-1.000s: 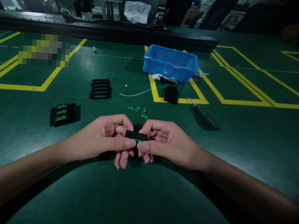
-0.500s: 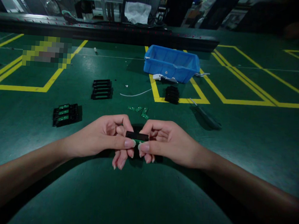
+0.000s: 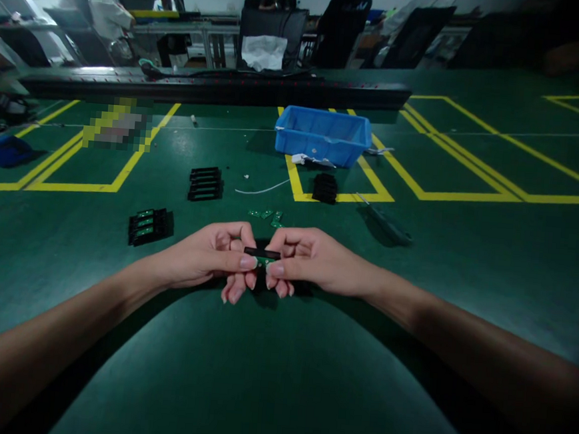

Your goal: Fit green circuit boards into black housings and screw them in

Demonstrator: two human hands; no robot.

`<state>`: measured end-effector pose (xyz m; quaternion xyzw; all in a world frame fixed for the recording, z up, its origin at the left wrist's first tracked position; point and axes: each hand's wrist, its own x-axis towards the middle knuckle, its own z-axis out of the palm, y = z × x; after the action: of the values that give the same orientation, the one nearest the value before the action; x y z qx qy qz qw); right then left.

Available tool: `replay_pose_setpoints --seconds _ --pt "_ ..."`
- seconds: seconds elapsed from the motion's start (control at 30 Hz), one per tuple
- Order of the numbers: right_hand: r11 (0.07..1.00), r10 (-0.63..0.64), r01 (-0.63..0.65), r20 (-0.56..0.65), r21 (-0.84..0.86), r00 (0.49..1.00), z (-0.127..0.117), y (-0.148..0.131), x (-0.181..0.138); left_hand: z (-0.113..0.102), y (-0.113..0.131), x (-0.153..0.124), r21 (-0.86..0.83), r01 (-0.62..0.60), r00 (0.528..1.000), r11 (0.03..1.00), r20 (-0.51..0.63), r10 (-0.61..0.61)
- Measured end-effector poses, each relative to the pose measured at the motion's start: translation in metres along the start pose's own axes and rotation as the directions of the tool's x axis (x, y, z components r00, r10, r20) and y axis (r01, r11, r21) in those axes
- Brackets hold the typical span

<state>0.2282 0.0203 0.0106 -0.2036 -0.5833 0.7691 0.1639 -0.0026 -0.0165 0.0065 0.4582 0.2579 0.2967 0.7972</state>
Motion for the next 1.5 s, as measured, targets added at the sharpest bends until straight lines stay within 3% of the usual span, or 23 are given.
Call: replay_pose_setpoints --seconds 0.27,0.57,0.83,1.5 --pt "0.998 -0.047 0.045 0.034 0.041 0.998 0.0 0.004 0.002 0.0 0.0 0.0 0.067 -0.033 0.999 0.997 -0.032 0.035" --pt "0.994 -0.103 0.102 -0.01 -0.031 0.995 0.01 0.006 0.001 0.011 -0.007 -0.011 0.111 -0.091 0.989 0.99 -0.11 0.103" --pt "0.985 -0.156 0.146 -0.114 -0.091 0.981 0.02 0.011 -0.003 0.003 -0.01 -0.014 0.159 -0.102 0.979 0.982 -0.156 0.127" --pt "0.981 -0.126 0.093 -0.196 -0.169 0.972 0.0 0.029 0.011 0.013 -0.016 -0.011 0.204 -0.147 0.967 0.968 -0.174 0.184"
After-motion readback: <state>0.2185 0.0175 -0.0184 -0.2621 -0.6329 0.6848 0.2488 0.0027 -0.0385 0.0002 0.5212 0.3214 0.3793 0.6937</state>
